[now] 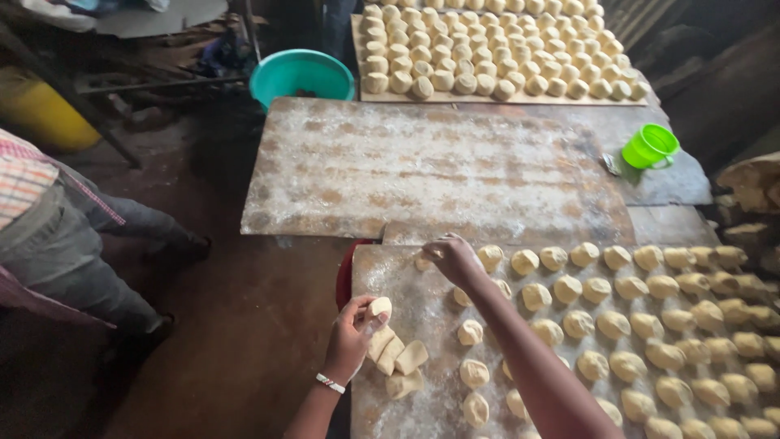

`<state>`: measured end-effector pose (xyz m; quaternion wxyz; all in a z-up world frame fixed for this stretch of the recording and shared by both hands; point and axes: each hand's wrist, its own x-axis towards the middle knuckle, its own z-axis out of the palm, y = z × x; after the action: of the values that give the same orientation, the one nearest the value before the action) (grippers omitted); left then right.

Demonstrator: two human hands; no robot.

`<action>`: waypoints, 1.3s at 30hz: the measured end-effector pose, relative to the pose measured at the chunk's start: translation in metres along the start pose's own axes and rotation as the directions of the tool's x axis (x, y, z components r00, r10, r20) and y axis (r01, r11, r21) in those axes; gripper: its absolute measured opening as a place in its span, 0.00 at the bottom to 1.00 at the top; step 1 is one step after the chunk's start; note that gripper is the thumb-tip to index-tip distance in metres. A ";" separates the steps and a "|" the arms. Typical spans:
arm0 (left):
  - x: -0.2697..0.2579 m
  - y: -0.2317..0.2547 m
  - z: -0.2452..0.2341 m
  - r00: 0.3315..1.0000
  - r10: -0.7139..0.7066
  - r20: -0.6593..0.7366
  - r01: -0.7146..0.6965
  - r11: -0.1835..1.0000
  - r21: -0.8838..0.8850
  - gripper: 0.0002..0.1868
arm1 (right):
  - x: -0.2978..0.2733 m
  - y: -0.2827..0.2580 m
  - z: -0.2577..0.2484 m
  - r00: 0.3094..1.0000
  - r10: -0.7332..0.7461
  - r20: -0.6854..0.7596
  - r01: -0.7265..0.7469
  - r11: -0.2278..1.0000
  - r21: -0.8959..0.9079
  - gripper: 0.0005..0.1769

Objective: The person repeatedly pinches off small pieces of dough and rolls them into uniform balls, placing them in neat rows on a floured wooden board. A second person is visible nearby, also handling dough.

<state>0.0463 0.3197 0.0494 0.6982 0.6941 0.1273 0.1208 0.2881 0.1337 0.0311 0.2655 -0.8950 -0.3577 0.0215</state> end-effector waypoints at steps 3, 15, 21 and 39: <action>-0.008 -0.008 -0.007 0.999 -0.033 0.037 0.034 0.999 -0.034 0.21 | -0.014 -0.002 -0.003 0.991 -0.060 -0.117 0.054 0.997 -0.060 0.12; -0.034 -0.007 0.035 0.827 -0.442 0.347 0.551 0.521 -0.652 0.15 | -0.160 -0.173 0.000 0.944 0.329 -0.024 -0.275 0.827 0.491 0.34; -0.044 0.000 0.026 0.990 0.028 0.135 -0.018 0.998 -0.068 0.16 | -0.138 -0.116 -0.028 0.893 0.401 -0.204 -0.320 0.885 0.340 0.21; -0.040 -0.044 0.010 0.930 0.074 0.360 -0.259 0.827 0.498 0.31 | -0.103 -0.080 -0.022 0.965 -0.072 -0.251 0.064 0.997 -0.038 0.25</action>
<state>0.0117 0.2957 0.0059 0.4732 0.8803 -0.0230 0.0252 0.1663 0.1049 0.0742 0.2964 -0.8814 -0.3518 -0.1069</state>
